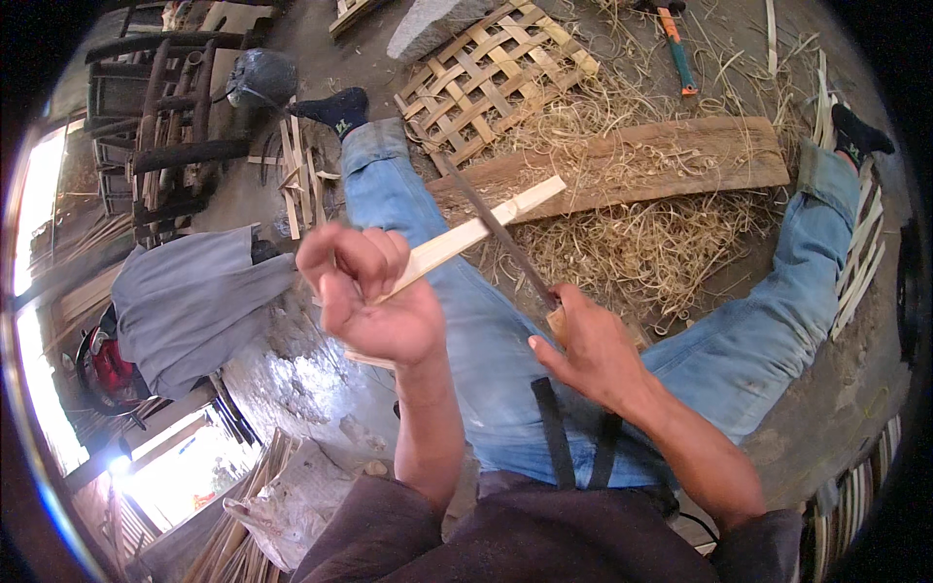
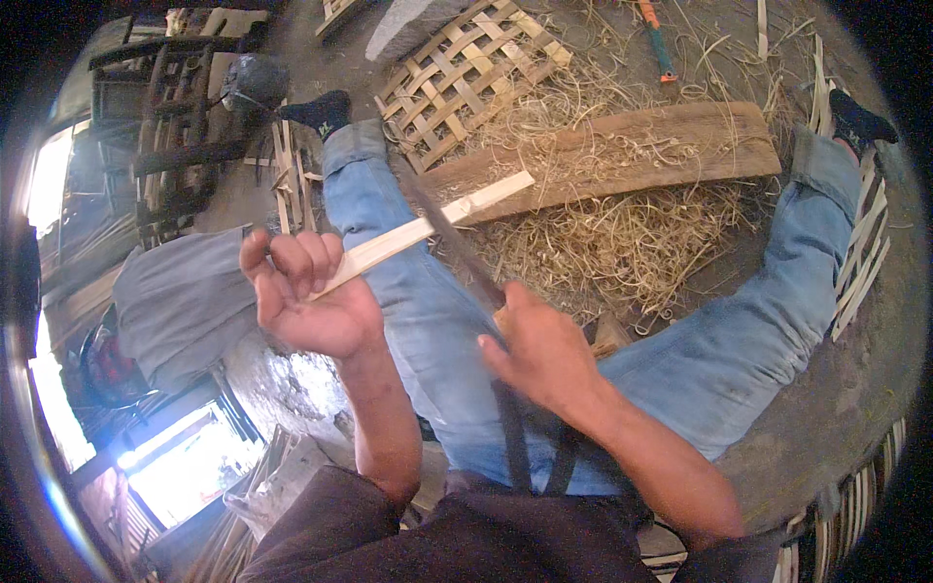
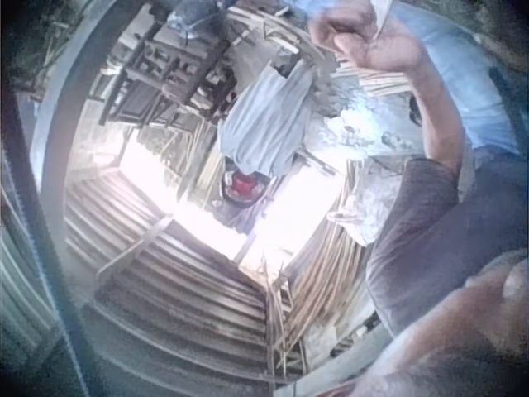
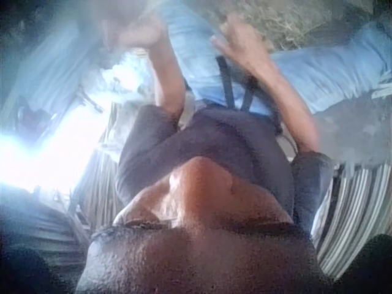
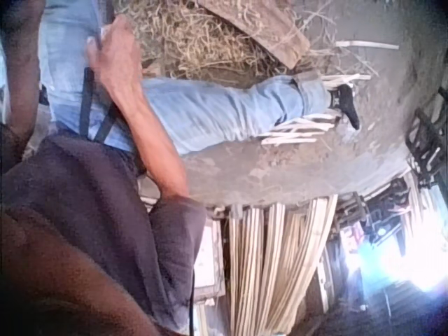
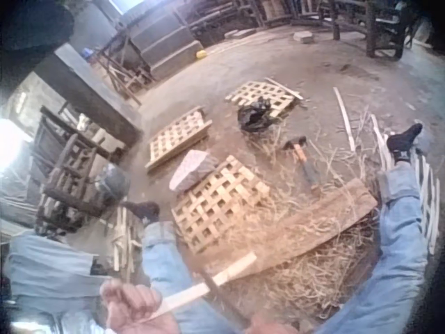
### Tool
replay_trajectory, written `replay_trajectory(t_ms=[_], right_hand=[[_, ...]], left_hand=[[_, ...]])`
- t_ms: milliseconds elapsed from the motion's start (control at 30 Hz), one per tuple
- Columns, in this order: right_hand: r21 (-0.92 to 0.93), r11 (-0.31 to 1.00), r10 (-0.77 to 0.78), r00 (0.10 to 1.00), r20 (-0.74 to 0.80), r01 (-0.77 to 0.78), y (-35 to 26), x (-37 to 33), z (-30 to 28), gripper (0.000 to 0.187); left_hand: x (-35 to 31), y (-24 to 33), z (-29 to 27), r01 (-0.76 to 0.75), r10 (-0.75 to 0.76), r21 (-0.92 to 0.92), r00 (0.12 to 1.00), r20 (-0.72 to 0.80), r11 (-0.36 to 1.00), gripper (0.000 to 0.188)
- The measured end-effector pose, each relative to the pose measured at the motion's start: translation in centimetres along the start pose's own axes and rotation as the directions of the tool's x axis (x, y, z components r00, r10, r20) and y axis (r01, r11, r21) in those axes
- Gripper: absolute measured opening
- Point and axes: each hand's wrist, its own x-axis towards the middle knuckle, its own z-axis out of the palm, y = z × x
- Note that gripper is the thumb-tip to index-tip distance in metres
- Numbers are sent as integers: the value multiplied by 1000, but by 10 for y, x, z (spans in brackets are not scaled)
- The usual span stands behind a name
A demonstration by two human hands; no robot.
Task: The person sits on the floor and uses a knife to shave and shape a thin wooden stick. They hold the stick in one hand and repeatedly scrape the surface with the knife, producing wood shavings that fall onto the floor.
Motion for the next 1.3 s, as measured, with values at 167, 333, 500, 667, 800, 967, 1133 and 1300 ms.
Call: replay_trajectory(t_ms=[167,333,500,667,800,967,1133,1300], right_hand=[[-33,998,49,998,25,-48,0,2,-1,51],[-48,998,31,999,18,-30,4,2,3,40],[-31,997,70,997,25,-69,2,1,2,38],[41,999,27,999,-24,-26,2,0,3,38],[85,996,26,1000,15,-27,-18,0,12,42],[319,939,-154,987,50,130,-39,-7,6,43],[310,943,-156,985,79,124,-30,8,2,38],[294,946,-176,978,110,137,-16,17,-4,39]], left_hand=[[14,-1,30,-28,50,79,954,-296,996,61],[7,-4,-6,0,-5,-50,995,-100,999,48],[8,-4,-9,-14,12,-36,998,-57,999,43],[10,-7,-9,-40,41,-29,999,18,999,42],[11,-6,-8,-58,58,18,998,32,998,47],[12,-7,-4,-51,51,1,991,124,999,49],[11,-6,2,-55,56,33,998,-32,998,53],[8,-7,2,-88,80,92,992,93,992,55]])
